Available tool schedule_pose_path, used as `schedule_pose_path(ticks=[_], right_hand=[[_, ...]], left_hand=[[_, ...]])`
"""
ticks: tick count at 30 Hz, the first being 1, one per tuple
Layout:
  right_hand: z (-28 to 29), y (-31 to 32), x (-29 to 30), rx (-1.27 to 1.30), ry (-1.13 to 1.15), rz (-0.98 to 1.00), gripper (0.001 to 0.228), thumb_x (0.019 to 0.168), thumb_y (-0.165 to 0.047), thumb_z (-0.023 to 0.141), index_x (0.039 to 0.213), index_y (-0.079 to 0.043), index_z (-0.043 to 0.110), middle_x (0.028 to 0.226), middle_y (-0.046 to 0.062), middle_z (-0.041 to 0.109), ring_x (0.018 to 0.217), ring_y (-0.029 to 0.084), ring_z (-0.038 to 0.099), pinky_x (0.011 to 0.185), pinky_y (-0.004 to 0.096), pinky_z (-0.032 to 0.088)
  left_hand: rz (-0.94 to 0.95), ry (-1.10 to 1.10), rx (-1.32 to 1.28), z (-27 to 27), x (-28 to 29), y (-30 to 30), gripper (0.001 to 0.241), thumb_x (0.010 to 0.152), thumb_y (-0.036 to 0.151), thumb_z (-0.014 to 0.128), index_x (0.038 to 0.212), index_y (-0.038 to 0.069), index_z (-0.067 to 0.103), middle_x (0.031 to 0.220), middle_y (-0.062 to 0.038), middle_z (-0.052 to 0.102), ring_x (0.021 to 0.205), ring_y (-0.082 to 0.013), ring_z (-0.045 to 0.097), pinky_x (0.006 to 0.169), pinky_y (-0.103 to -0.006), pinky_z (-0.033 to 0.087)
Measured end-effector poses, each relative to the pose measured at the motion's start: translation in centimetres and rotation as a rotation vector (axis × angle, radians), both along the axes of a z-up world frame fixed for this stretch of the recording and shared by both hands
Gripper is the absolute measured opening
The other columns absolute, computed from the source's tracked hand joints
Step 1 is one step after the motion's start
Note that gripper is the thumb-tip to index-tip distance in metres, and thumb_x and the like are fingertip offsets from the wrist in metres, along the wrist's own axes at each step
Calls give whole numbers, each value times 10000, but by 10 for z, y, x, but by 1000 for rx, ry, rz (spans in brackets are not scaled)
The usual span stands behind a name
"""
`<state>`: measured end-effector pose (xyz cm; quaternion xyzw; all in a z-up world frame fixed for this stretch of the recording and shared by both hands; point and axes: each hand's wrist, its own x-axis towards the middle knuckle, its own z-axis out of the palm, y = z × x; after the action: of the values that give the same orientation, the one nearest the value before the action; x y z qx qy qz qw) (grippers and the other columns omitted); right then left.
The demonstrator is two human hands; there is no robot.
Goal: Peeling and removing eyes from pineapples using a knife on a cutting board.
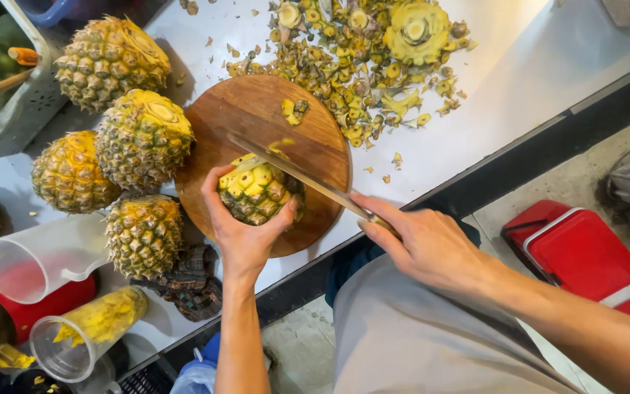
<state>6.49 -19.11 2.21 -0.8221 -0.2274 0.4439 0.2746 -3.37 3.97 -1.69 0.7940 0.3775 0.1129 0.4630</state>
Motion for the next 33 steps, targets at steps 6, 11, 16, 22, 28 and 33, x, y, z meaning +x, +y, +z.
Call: schedule_pose_path(ticks=[6, 11, 16, 22, 28, 33], right_hand=[[10, -1, -2, 17, 1, 18, 482, 983, -441, 411, 1450, -345, 484, 792, 173, 764, 793, 489, 724, 702, 562, 581], [10, -9, -8, -126, 9, 52, 518, 970, -480, 412, 1483, -405, 430, 805, 139, 766, 810, 441, 742, 693, 551, 596], [-9, 40, 13, 117, -111, 58, 496, 1020, -411, 371, 1492, -284, 451, 753, 190, 735, 740, 498, 710, 706, 574, 571], [6, -1, 1, -99, 91, 47, 513, 980, -460, 379, 1484, -385, 434, 873, 174, 778, 875, 480, 728, 764, 564, 591], [-22, 50, 25, 74, 236, 53, 528, 1014, -467, 305, 1455, -260, 508, 1107, 198, 750, 1045, 490, 684, 902, 574, 545], [3, 25, 22, -29, 325, -78, 557, 1011, -459, 344, 1480, -219, 524, 1189, 253, 725, 1117, 523, 653, 982, 601, 514]], left_hand=[[-29, -27, -12, -7, -6, 12, 1012, 544, 283, 982, 1399, 177, 450, 1320, -199, 545, 1284, -372, 549, 1129, -553, 362], [-40, -45, -20, -9, -10, 12, 1002, 546, 280, 984, 1392, 165, 459, 1307, -218, 553, 1271, -379, 555, 1116, -572, 372], [-109, -42, 17, -14, -13, 15, 1041, 560, 295, 992, 1413, 169, 409, 1370, -169, 544, 1297, -367, 547, 1129, -539, 365], [-92, -86, -54, -18, -18, 23, 1024, 526, 295, 987, 1393, 171, 455, 1359, -164, 555, 1304, -307, 540, 1146, -503, 360], [-173, -113, -236, -14, -22, 43, 1132, 556, 391, 943, 1510, 184, 371, 1463, -248, 469, 1375, -395, 463, 1154, -567, 360], [-78, -102, -293, 15, -42, 72, 948, 751, 437, 769, 1554, 183, 333, 1548, -202, 315, 1390, -367, 364, 1135, -557, 346]])
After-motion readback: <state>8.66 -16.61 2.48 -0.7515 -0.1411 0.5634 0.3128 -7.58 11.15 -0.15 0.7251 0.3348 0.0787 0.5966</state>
